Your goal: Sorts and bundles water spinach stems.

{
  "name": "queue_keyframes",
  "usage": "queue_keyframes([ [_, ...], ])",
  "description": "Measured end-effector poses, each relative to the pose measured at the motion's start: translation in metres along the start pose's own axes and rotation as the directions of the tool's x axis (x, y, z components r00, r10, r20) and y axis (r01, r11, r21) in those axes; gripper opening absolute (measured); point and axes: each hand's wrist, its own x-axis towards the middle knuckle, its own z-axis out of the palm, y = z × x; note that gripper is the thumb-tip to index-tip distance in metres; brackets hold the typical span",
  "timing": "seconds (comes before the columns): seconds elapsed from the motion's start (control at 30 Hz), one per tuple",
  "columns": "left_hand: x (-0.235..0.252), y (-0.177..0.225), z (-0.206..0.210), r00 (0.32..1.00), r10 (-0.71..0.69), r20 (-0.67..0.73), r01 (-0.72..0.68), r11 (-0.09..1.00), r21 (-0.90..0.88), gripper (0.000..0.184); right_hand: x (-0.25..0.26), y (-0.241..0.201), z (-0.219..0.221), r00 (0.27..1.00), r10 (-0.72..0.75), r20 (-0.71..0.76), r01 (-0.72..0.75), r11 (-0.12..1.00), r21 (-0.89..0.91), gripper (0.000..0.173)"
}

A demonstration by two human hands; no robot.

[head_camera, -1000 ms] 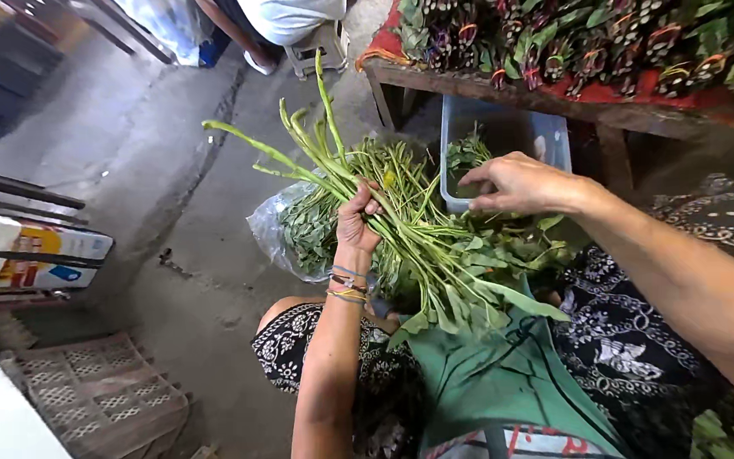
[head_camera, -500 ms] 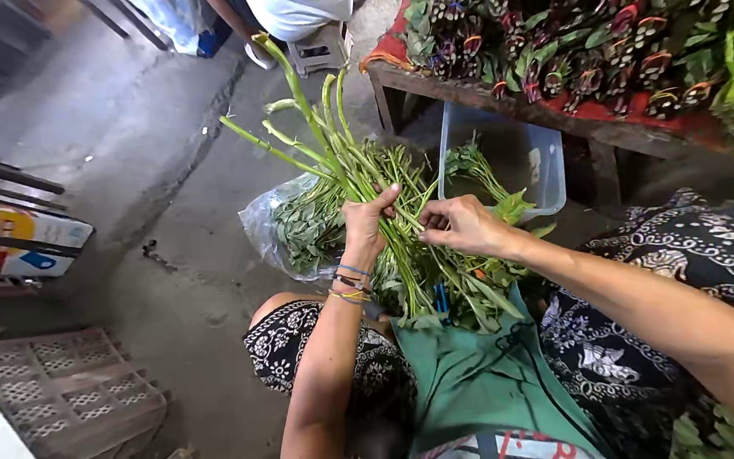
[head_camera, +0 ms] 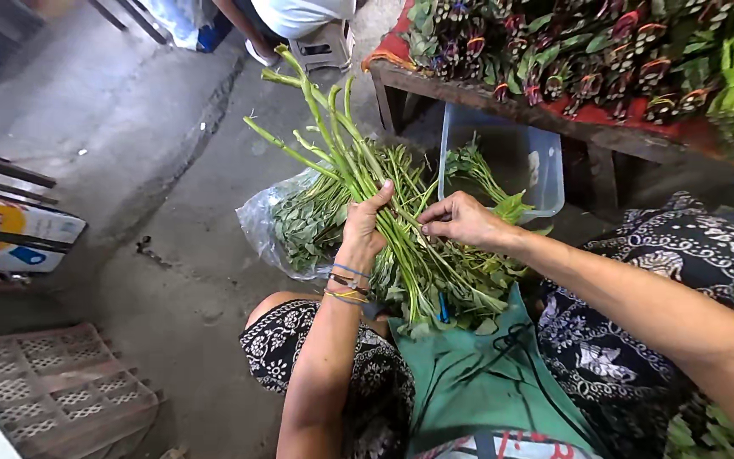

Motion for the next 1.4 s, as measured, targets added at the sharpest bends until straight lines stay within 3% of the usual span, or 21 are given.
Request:
queue_keyframes([
  [0.1,-0.003,0.0,-0.002,0.999,0.016,0.045,-0.018,0.999,0.039,0.038,-0.003,0.003,0.006,0.981,-0.185,-0.062,0.162,0.951,-0.262,0.015],
  [0.2,-0.007,-0.002,-0.001,0.991,0.073,0.111,-0.078,0.996,0.045,0.024,0.001,0.014,0.009,0.934,-0.356,-0.039,0.301,0.839,-0.454,0.015],
  [0.37,-0.005,-0.004,0.0,0.982,0.158,0.104,-0.161,0.987,0.02,0.017,0.008,0.024,0.012,0.848,-0.527,-0.056,0.386,0.686,-0.617,0.011],
  [0.43,-0.005,-0.002,0.001,0.984,0.166,0.065,-0.166,0.986,-0.003,0.02,0.011,0.025,0.013,0.84,-0.531,-0.109,0.366,0.705,-0.608,0.014],
  [0.5,-0.008,0.0,0.002,0.986,0.162,0.031,-0.162,0.987,-0.025,0.024,0.013,0.019,0.013,0.892,-0.419,-0.17,0.29,0.82,-0.494,0.019],
  [0.6,-0.012,0.005,0.001,0.986,0.169,0.003,-0.168,0.983,-0.073,0.026,0.022,0.014,0.007,0.937,-0.182,-0.297,0.132,0.975,-0.18,0.02],
  [0.7,-0.006,0.026,-0.008,0.975,0.216,-0.059,-0.221,0.967,-0.123,0.012,0.033,0.018,-0.013,0.95,0.043,-0.31,0.01,0.986,0.169,0.019],
  [0.73,-0.003,0.038,-0.015,0.964,0.251,-0.084,-0.261,0.955,-0.14,0.009,0.035,0.019,-0.023,0.96,0.072,-0.269,-0.026,0.985,0.17,0.02],
  [0.8,0.0,0.063,-0.036,0.924,0.367,-0.11,-0.381,0.908,-0.174,0.01,0.035,0.024,-0.039,0.99,0.093,-0.108,-0.101,0.992,-0.07,0.027],
  [0.87,-0.009,0.086,-0.059,0.875,0.466,-0.131,-0.482,0.866,-0.136,0.011,0.036,0.031,-0.04,0.985,0.158,0.066,-0.114,0.893,-0.435,0.026],
  [0.93,-0.019,0.102,-0.074,0.831,0.518,-0.205,-0.545,0.83,-0.114,0.014,0.044,0.043,-0.027,0.969,0.205,0.137,-0.085,0.799,-0.595,0.029],
  [1.0,-0.025,0.108,-0.078,0.808,0.531,-0.256,-0.572,0.811,-0.122,0.017,0.063,0.059,-0.012,0.956,0.262,0.135,-0.168,0.861,-0.48,0.032],
  [1.07,-0.033,0.104,-0.079,0.832,0.508,-0.223,-0.542,0.831,-0.128,0.02,0.09,0.083,0.007,0.909,0.404,0.098,-0.402,0.915,-0.042,0.034],
  [1.13,-0.031,0.104,-0.076,0.858,0.467,-0.213,-0.505,0.843,-0.185,0.019,0.119,0.101,0.029,0.856,0.516,0.029,-0.501,0.815,0.291,0.037],
  [1.2,-0.027,0.108,-0.074,0.881,0.419,-0.22,-0.467,0.845,-0.26,0.016,0.141,0.112,0.044,0.832,0.553,-0.044,-0.517,0.803,0.297,0.045],
  [1.27,-0.026,0.11,-0.074,0.897,0.388,-0.21,-0.439,0.835,-0.332,0.013,0.149,0.121,0.057,0.825,0.545,-0.149,-0.524,0.837,0.16,0.045],
  [1.4,-0.035,0.106,-0.078,0.952,0.29,-0.094,-0.304,0.876,-0.374,0.012,0.106,0.093,0.071,0.835,0.513,-0.199,-0.483,0.857,0.181,0.046],
])
